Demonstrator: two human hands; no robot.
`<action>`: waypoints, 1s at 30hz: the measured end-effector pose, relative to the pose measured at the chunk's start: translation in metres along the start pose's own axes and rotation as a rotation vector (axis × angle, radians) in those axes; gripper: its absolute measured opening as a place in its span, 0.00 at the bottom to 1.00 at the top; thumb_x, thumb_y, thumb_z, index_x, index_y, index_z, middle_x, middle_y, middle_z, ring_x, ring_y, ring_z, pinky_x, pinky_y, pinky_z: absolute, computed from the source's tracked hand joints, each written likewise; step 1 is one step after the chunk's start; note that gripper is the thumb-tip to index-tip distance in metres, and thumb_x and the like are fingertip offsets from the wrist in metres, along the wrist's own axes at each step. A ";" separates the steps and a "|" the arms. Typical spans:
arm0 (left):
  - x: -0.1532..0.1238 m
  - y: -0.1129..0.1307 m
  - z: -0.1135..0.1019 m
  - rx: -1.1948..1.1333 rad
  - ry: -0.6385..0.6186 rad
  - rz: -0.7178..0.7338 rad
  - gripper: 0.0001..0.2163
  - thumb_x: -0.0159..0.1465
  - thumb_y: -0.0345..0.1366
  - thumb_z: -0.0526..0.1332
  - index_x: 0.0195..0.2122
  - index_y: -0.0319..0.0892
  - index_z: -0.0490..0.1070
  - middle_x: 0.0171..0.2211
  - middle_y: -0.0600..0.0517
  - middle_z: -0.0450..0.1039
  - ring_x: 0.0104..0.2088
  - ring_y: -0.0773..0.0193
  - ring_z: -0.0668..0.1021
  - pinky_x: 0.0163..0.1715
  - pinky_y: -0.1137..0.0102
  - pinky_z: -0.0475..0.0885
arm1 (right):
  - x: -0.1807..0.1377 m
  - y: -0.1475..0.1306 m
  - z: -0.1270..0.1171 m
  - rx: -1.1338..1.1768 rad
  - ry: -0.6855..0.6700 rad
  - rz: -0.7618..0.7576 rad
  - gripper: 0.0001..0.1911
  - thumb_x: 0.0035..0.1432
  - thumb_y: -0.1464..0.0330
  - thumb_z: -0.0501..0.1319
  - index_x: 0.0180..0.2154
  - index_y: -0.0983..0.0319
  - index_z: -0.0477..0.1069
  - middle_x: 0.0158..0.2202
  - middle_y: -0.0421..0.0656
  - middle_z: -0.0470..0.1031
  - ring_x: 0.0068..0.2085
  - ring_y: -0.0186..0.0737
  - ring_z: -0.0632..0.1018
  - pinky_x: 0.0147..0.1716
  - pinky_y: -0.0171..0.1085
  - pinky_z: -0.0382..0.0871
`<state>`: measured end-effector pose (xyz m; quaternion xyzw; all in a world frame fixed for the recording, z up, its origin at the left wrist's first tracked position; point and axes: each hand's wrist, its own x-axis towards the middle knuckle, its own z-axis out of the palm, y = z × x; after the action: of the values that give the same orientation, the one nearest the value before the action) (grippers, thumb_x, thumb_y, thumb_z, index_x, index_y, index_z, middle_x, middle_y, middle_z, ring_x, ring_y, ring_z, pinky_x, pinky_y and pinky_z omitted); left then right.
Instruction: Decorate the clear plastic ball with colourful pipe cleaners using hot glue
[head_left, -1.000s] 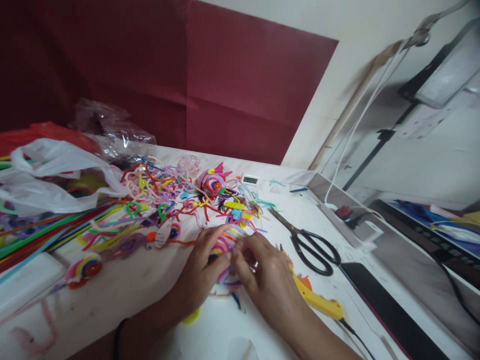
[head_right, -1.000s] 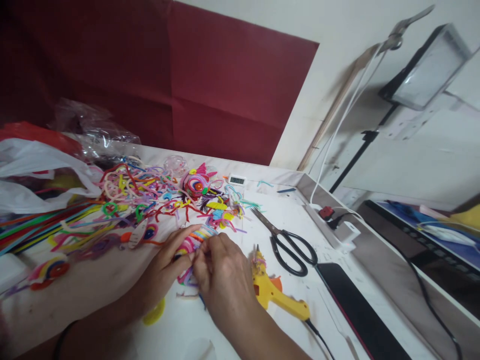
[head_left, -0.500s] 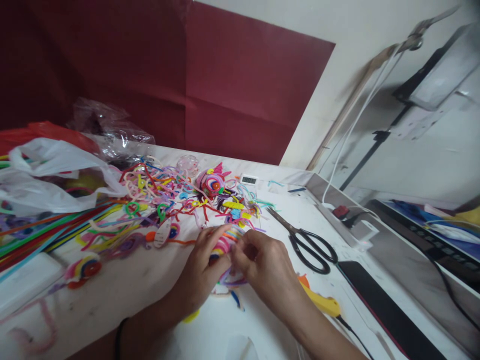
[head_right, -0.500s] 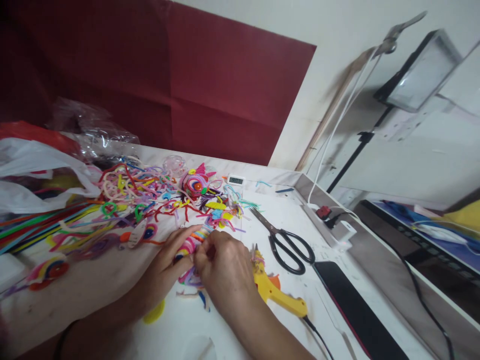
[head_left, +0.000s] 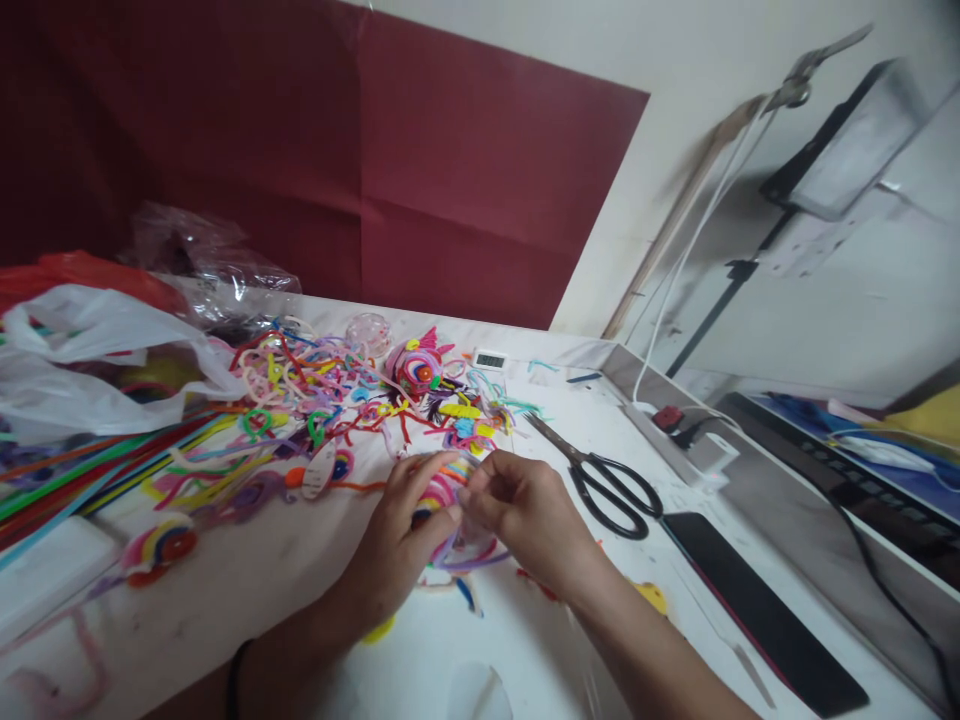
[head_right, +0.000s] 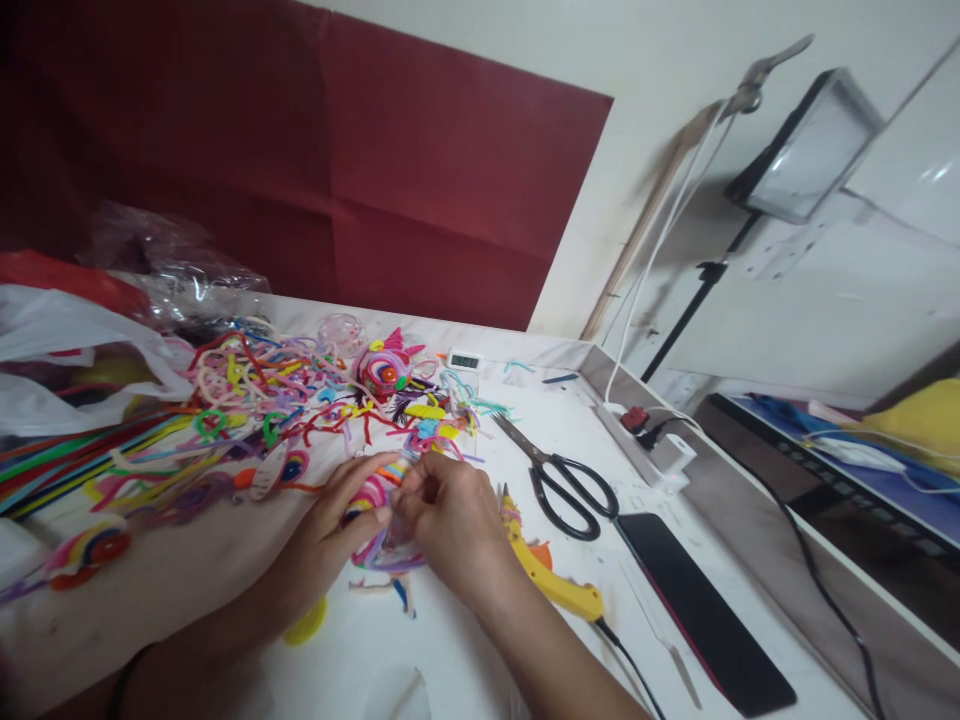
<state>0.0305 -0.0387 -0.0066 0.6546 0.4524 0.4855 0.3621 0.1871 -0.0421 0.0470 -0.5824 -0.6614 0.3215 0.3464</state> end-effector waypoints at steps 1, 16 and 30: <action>0.000 0.000 0.000 -0.002 -0.001 -0.006 0.23 0.57 0.35 0.57 0.55 0.47 0.71 0.56 0.48 0.69 0.60 0.54 0.68 0.61 0.61 0.63 | 0.000 0.001 -0.001 0.000 0.000 -0.012 0.04 0.51 0.70 0.62 0.25 0.60 0.71 0.20 0.36 0.73 0.22 0.33 0.71 0.22 0.30 0.59; 0.001 -0.004 0.001 -0.012 0.014 -0.011 0.23 0.56 0.34 0.56 0.55 0.46 0.70 0.56 0.49 0.69 0.60 0.56 0.68 0.62 0.63 0.62 | -0.002 -0.007 -0.001 -0.013 0.004 -0.018 0.03 0.47 0.71 0.59 0.24 0.59 0.69 0.20 0.36 0.73 0.22 0.34 0.72 0.22 0.31 0.59; 0.002 0.000 0.000 -0.060 0.049 -0.067 0.23 0.54 0.34 0.56 0.53 0.46 0.72 0.55 0.48 0.70 0.61 0.54 0.68 0.60 0.62 0.64 | 0.000 -0.006 0.005 -0.030 0.049 0.009 0.02 0.47 0.71 0.61 0.26 0.59 0.71 0.22 0.37 0.76 0.24 0.35 0.76 0.23 0.30 0.63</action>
<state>0.0309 -0.0367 -0.0058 0.6160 0.4678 0.5023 0.3865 0.1795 -0.0432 0.0492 -0.5982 -0.6549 0.2987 0.3523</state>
